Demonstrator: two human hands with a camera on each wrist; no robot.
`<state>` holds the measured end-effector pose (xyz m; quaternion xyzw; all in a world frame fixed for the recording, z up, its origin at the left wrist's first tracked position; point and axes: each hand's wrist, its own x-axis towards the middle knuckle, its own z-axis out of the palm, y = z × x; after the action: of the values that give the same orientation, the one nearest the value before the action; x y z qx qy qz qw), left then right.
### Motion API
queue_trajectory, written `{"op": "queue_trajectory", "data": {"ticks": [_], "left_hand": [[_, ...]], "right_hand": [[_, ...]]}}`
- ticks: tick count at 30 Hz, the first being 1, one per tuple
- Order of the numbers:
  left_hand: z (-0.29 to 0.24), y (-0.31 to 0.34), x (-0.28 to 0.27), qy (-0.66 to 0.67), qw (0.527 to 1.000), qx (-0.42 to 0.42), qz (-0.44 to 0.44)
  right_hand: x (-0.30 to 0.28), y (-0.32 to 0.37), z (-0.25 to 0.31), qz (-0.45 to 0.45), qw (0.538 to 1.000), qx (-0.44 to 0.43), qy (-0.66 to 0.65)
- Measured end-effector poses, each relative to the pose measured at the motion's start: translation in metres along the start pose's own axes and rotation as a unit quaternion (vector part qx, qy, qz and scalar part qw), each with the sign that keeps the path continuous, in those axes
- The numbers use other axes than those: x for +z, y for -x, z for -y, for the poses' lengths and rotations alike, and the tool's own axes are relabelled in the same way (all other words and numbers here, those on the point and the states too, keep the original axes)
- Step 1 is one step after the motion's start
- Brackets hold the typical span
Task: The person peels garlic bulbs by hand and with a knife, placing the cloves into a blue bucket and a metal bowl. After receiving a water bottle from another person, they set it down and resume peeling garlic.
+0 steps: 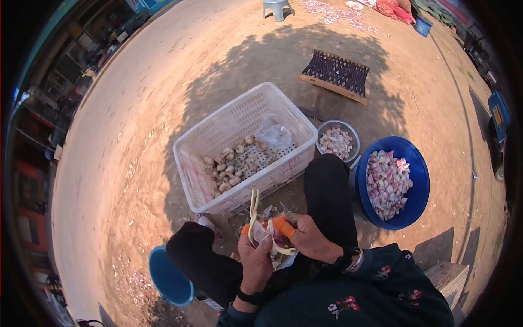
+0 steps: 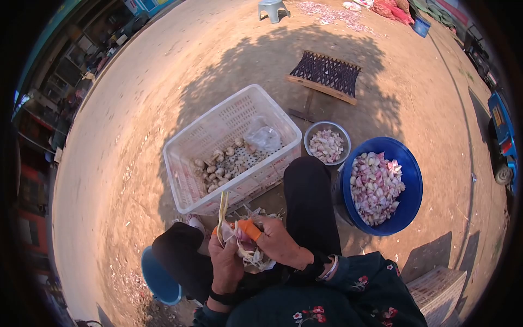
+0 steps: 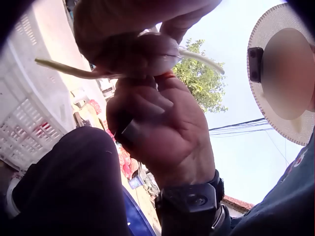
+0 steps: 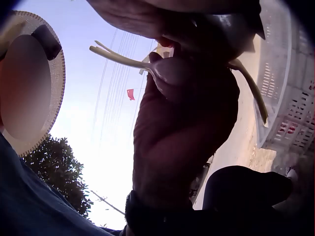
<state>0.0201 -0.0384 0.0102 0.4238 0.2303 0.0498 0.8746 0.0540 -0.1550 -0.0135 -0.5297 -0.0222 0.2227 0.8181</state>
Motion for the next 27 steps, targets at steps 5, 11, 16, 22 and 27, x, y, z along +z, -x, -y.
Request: {"op": "queue_trajectory", "data": {"ticks": [5, 11, 16, 22, 27], "left_hand": [[-0.006, -0.003, -0.012, -0.057, 0.992, -0.032, 0.11], [-0.008, 0.001, -0.016, -0.104, 0.988, -0.018, 0.117], [-0.017, 0.004, -0.006, -0.054, 0.991, -0.053, 0.114], [-0.017, 0.002, -0.008, 0.019, 0.992, -0.086, 0.09], [-0.009, 0.003, -0.005, 0.027, 0.995, -0.072, 0.056]], "right_hand": [[-0.003, 0.004, 0.003, 0.049, 0.992, 0.006, 0.118], [-0.012, 0.0, 0.002, 0.095, 0.986, -0.032, 0.135], [-0.01, 0.005, 0.021, 0.113, 0.992, 0.049, 0.012], [-0.014, 0.003, 0.024, 0.153, 0.973, 0.141, -0.1], [-0.008, 0.003, 0.021, 0.142, 0.983, 0.115, -0.023]]}}
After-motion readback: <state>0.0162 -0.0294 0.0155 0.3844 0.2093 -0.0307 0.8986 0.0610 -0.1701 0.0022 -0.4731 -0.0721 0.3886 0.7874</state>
